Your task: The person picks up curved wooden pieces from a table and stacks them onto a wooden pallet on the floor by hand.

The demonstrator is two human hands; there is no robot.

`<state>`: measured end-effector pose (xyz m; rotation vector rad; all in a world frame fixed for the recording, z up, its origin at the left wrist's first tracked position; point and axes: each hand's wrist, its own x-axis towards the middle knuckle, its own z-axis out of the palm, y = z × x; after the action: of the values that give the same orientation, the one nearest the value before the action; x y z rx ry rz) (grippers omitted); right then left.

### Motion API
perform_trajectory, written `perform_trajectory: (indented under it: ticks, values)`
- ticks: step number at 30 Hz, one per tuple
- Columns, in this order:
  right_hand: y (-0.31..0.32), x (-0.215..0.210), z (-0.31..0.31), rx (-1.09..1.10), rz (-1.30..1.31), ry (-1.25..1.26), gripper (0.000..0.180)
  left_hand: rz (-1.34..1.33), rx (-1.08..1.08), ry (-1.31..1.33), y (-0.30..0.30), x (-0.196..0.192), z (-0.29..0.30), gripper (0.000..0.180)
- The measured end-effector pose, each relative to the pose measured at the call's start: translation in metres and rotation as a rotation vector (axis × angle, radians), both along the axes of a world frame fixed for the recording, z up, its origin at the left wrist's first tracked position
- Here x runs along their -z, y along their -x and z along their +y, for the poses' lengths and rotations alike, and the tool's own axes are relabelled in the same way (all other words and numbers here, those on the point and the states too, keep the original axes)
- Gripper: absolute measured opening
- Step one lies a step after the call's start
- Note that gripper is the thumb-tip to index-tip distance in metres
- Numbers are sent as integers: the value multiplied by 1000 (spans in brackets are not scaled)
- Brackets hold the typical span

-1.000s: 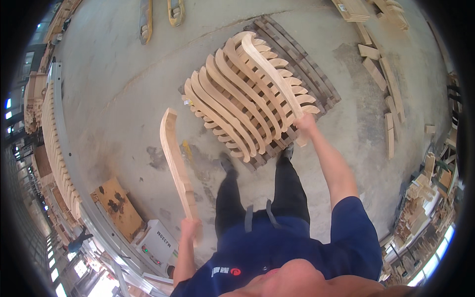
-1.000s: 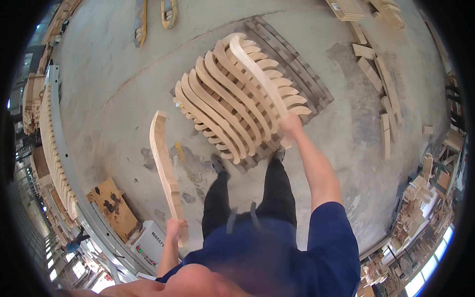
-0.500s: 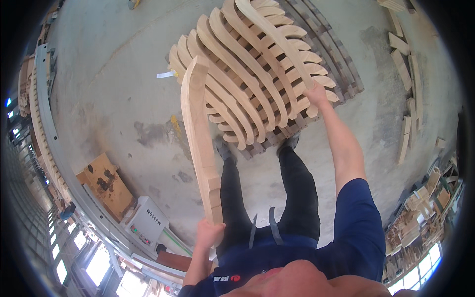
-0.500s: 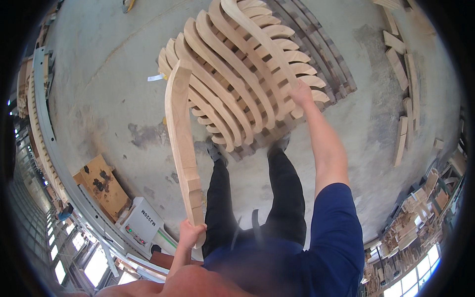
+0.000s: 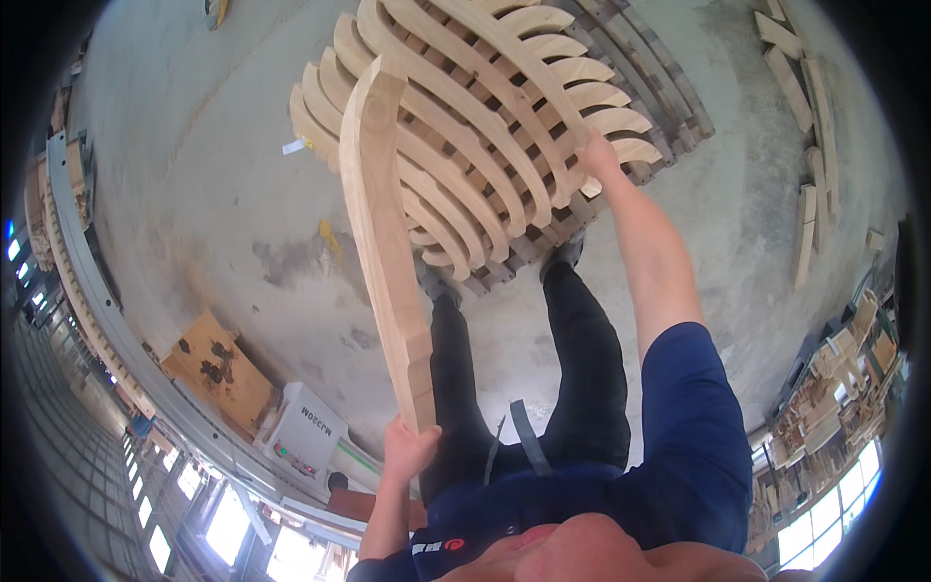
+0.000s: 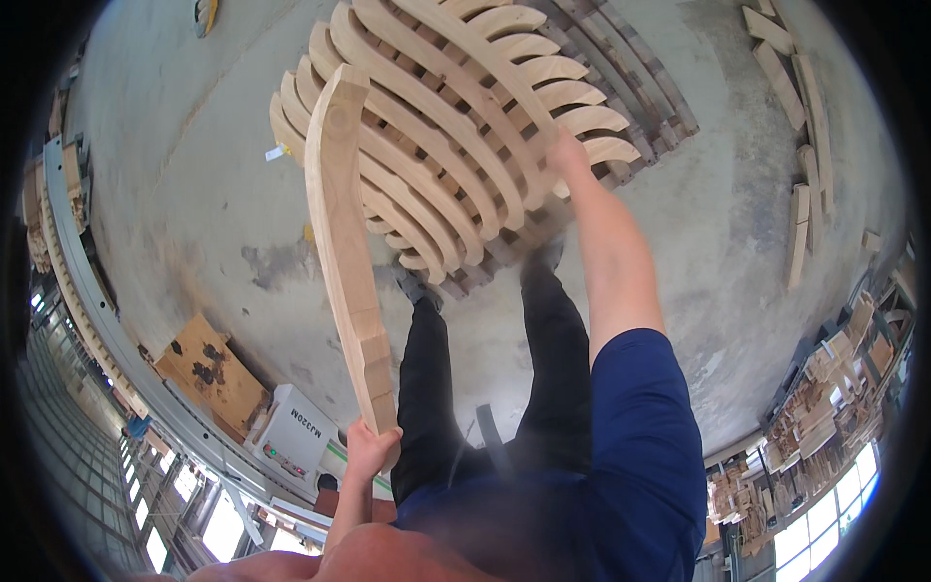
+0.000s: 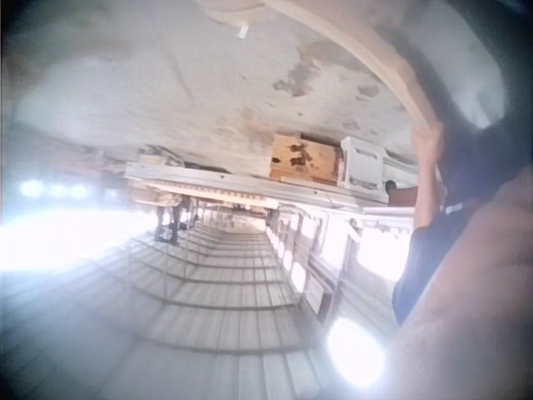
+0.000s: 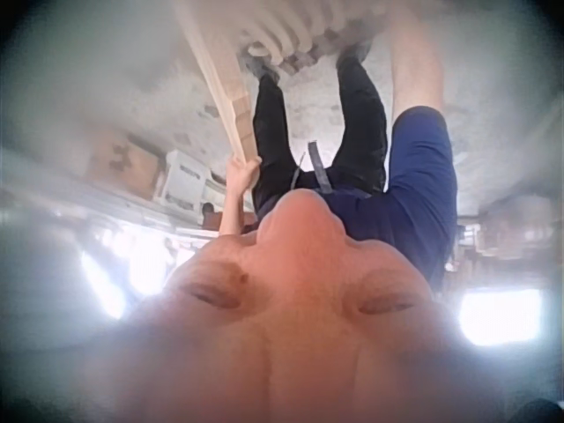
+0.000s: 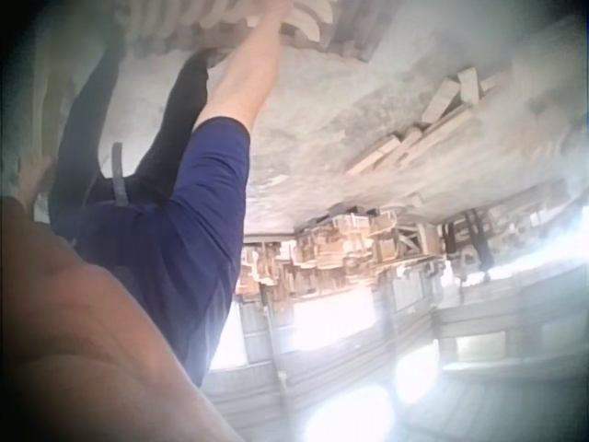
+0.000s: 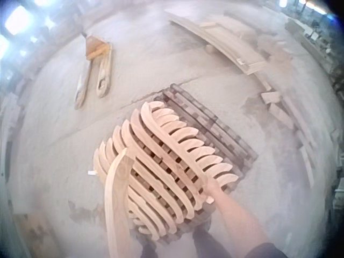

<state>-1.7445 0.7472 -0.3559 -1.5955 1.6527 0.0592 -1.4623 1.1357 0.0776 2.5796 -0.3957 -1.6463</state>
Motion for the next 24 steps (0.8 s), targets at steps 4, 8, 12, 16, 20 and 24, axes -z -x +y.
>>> perform_trajectory:
  ticks: [4, 8, 12, 16, 20, 24]
  values:
    - [-1, -12, -1, -6, 83, -112, 50, 10, 9, -22, -1, 3, -6, 30]
    - [19, 27, 11, 8, -2, 134, 45, 40, 133, 31, 12, 10, -31, 28]
    - [-19, -25, 20, 112, -32, 85, 39, 46, 78, -2, 13, 31, -40, 32]
    - [-64, -158, 95, 410, -632, -298, 21, -10, 236, 147, 32, 71, -68, 30]
    - [-114, -222, 189, 565, -856, -390, 30, -71, 380, 242, 70, 120, -98, 26]
    - [-122, -254, 154, 699, -533, -111, 71, -74, 468, 421, 104, 140, -142, 32]
